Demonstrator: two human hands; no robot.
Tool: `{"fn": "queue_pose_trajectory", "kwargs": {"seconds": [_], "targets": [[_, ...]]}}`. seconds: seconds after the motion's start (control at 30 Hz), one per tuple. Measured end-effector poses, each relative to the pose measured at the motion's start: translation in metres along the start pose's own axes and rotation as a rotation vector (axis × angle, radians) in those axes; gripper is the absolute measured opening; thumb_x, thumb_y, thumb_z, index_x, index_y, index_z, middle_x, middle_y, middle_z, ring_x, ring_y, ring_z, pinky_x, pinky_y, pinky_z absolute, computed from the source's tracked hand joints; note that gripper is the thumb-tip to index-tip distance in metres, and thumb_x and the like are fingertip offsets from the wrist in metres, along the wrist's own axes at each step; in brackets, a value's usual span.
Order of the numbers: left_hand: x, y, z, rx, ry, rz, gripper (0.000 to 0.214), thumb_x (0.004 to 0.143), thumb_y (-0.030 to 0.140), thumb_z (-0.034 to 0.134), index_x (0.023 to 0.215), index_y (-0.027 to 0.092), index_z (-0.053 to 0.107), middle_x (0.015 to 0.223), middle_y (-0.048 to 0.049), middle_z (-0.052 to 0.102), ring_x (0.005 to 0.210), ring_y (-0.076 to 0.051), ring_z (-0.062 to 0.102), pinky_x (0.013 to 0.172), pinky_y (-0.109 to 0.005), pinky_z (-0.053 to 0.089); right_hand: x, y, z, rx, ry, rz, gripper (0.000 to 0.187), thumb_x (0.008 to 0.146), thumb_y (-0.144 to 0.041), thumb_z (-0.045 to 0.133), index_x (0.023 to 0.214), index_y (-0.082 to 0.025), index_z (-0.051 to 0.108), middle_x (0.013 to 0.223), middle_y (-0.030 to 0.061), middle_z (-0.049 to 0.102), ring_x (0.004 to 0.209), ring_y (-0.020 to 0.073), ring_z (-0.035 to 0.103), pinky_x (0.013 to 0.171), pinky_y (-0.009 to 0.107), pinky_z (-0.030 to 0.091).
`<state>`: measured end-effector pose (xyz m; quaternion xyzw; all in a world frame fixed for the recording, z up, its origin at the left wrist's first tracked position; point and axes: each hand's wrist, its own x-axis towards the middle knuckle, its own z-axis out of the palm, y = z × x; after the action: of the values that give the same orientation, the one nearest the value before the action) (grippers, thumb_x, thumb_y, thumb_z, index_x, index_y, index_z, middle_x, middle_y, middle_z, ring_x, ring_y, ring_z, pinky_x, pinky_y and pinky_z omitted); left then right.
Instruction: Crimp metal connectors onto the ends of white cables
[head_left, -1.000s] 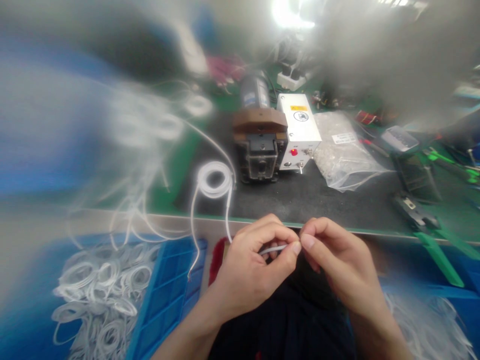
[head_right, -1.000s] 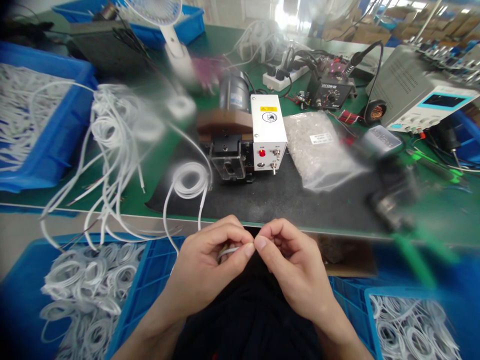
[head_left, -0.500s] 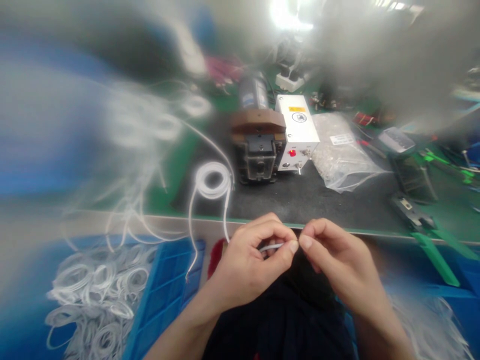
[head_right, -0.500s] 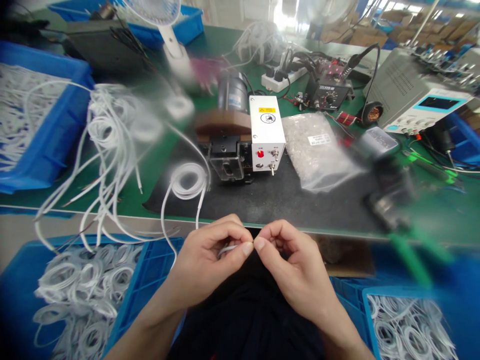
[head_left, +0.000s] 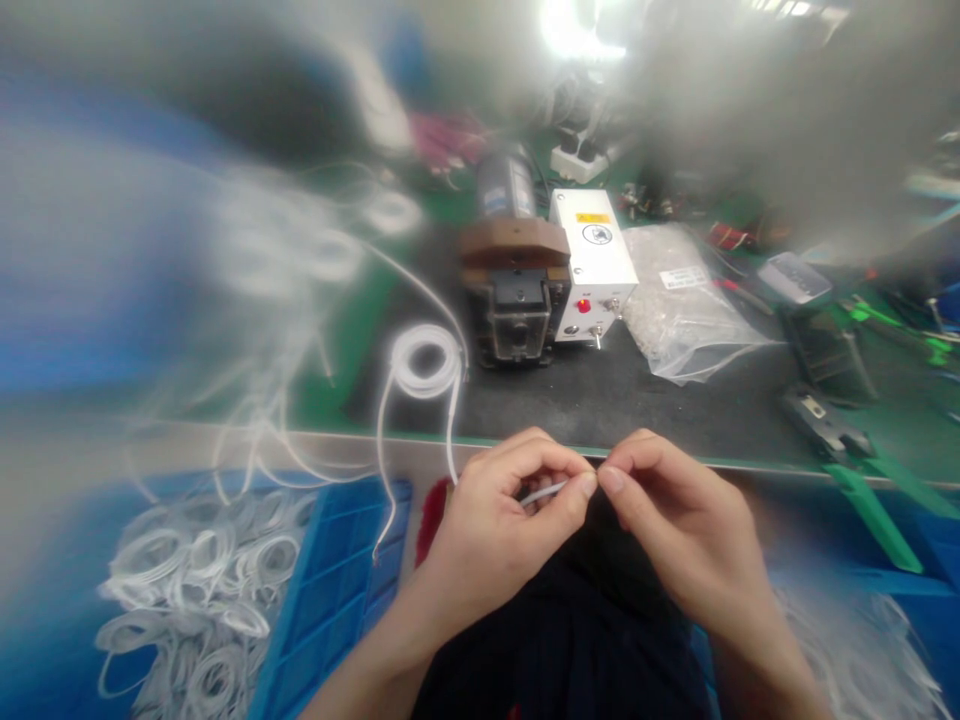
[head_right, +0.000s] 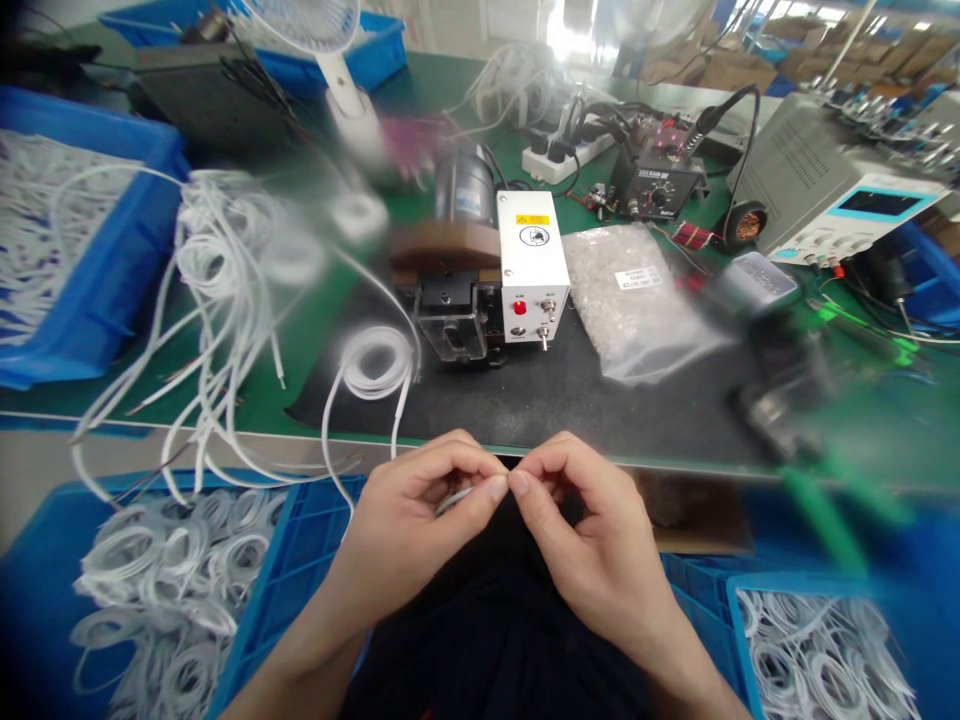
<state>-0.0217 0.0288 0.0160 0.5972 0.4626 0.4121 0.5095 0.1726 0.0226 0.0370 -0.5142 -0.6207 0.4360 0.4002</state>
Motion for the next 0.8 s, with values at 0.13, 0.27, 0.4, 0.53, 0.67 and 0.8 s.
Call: {"fn": "queue_pose_trajectory", "kwargs": {"seconds": [0.13, 0.27, 0.4, 0.53, 0.67, 0.8], "targets": [[-0.0008, -0.0003, 0.0013, 0.036, 0.027, -0.02, 0.008, 0.103, 0.023, 0.071, 0.098, 0.023, 0.077, 0.089, -0.0002, 0.07, 0.079, -0.014, 0.066, 0.072, -0.026, 0.049, -0.0004, 0.0016, 0.0038, 0.012, 0.014, 0.024, 0.018, 0.107, -0.024, 0.067, 0.089, -0.023, 0.068, 0.076, -0.0037, 0.061, 0.067, 0.0131, 0.054, 0.063, 0.025, 0.043], [-0.0007, 0.004, 0.0, 0.063, 0.045, 0.003, 0.013, 0.103, 0.022, 0.069, 0.09, 0.021, 0.075, 0.085, -0.0015, 0.067, 0.076, -0.015, 0.062, 0.068, -0.028, 0.046, 0.0011, 0.0017, 0.0067, 0.042, 0.027, 0.062, 0.021, 0.106, -0.028, 0.069, 0.086, -0.023, 0.069, 0.072, -0.0038, 0.06, 0.062, 0.013, 0.052, 0.06, 0.025, 0.042], [0.0001, 0.005, -0.001, -0.021, 0.063, -0.014, 0.013, 0.101, 0.021, 0.07, 0.09, 0.02, 0.075, 0.084, -0.0014, 0.066, 0.075, -0.015, 0.062, 0.068, -0.027, 0.046, 0.0028, 0.0007, 0.0058, 0.064, 0.019, 0.089, 0.021, 0.105, -0.032, 0.072, 0.085, -0.023, 0.072, 0.068, -0.004, 0.06, 0.06, 0.0134, 0.053, 0.058, 0.025, 0.042], [0.0001, 0.0026, -0.0008, -0.084, 0.062, -0.026, 0.012, 0.102, 0.022, 0.071, 0.091, 0.02, 0.077, 0.085, -0.0009, 0.067, 0.076, -0.014, 0.062, 0.069, -0.027, 0.047, 0.0022, -0.0014, 0.0047, 0.044, 0.035, 0.076, 0.015, 0.103, -0.03, 0.074, 0.089, -0.024, 0.075, 0.067, -0.0044, 0.062, 0.059, 0.0129, 0.054, 0.057, 0.025, 0.043], [0.0002, 0.0021, -0.0017, -0.123, 0.054, -0.028, 0.011, 0.102, 0.02, 0.072, 0.092, 0.02, 0.077, 0.085, -0.0005, 0.067, 0.077, -0.013, 0.062, 0.07, -0.027, 0.047, 0.001, -0.0027, 0.0052, 0.008, 0.049, 0.062, 0.015, 0.103, -0.028, 0.074, 0.089, -0.024, 0.076, 0.066, -0.0048, 0.062, 0.059, 0.0125, 0.055, 0.057, 0.024, 0.044], [0.0007, 0.0028, -0.0057, -0.116, 0.003, -0.034, 0.011, 0.101, 0.018, 0.073, 0.092, 0.02, 0.078, 0.084, 0.0003, 0.067, 0.076, -0.013, 0.061, 0.069, -0.026, 0.045, 0.0008, -0.0017, 0.005, 0.03, 0.023, 0.107, 0.019, 0.104, -0.03, 0.072, 0.087, -0.023, 0.073, 0.066, -0.0052, 0.061, 0.057, 0.0114, 0.056, 0.055, 0.023, 0.044]]}}
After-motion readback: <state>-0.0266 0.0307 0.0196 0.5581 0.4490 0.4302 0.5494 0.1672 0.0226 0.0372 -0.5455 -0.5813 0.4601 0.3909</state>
